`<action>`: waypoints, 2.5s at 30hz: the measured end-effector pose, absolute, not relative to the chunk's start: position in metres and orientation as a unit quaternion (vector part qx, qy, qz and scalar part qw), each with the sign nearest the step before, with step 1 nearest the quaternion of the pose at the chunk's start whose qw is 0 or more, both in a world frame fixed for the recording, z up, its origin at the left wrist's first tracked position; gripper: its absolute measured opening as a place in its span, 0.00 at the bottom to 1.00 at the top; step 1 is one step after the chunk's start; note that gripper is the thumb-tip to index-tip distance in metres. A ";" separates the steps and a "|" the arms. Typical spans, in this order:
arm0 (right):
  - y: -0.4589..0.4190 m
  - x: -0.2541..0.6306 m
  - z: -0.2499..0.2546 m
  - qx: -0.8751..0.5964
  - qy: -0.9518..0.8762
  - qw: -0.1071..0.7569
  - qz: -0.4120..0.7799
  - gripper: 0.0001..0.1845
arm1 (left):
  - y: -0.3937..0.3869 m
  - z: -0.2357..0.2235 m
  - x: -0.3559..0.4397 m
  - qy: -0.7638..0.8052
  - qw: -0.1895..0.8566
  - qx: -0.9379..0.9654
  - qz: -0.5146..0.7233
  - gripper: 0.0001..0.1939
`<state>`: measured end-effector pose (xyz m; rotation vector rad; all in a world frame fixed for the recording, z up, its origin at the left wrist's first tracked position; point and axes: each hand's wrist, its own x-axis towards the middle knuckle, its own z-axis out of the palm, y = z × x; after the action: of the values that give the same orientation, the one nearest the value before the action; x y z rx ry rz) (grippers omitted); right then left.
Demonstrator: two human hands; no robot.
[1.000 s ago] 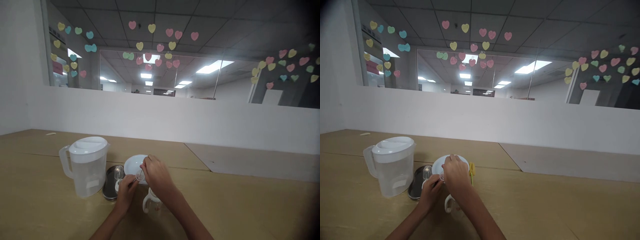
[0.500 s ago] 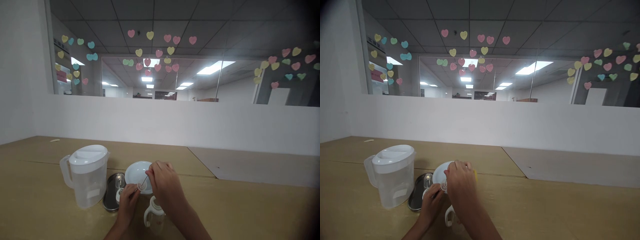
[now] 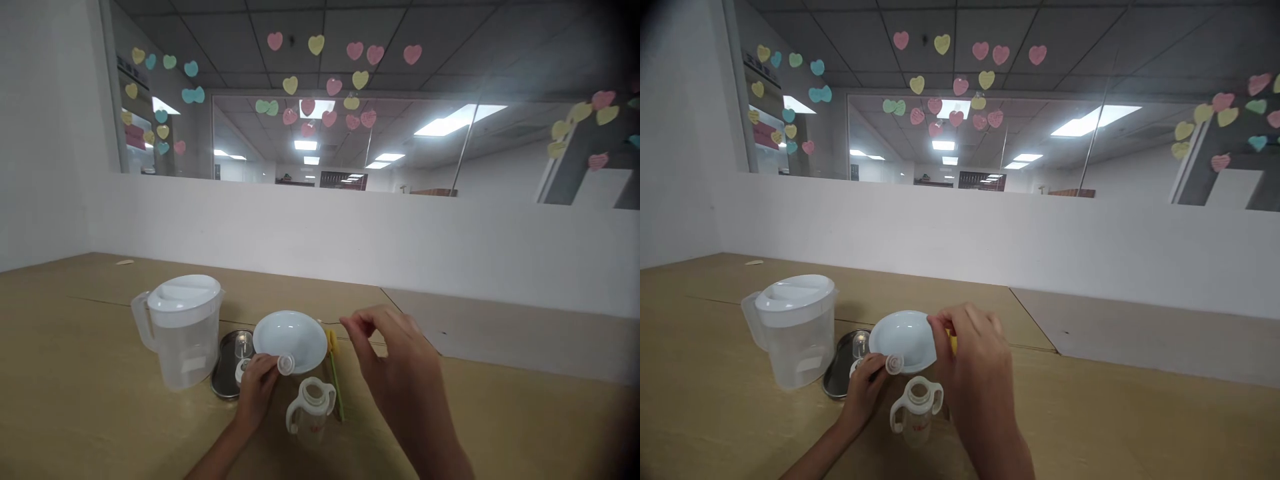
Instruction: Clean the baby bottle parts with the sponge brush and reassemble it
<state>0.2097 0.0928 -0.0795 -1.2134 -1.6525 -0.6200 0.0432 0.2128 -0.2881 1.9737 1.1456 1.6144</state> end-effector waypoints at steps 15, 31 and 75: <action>0.204 0.214 -0.141 -0.700 -0.708 0.038 -0.085 0.10 | 0.215 -0.290 0.039 0.384 0.206 0.692 0.576 0.14; 0.215 0.203 -0.164 -0.432 -0.848 0.161 0.263 0.18 | 0.219 -0.281 0.040 0.384 0.239 0.675 0.583 0.17; 0.242 0.199 -0.171 -0.445 -0.689 0.511 0.257 0.10 | 0.179 -0.280 0.052 0.312 0.129 0.852 0.401 0.34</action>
<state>0.1988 0.2419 -0.1709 -1.0719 -1.6572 0.6192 0.0519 0.1791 -0.2803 2.4762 0.9065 1.1642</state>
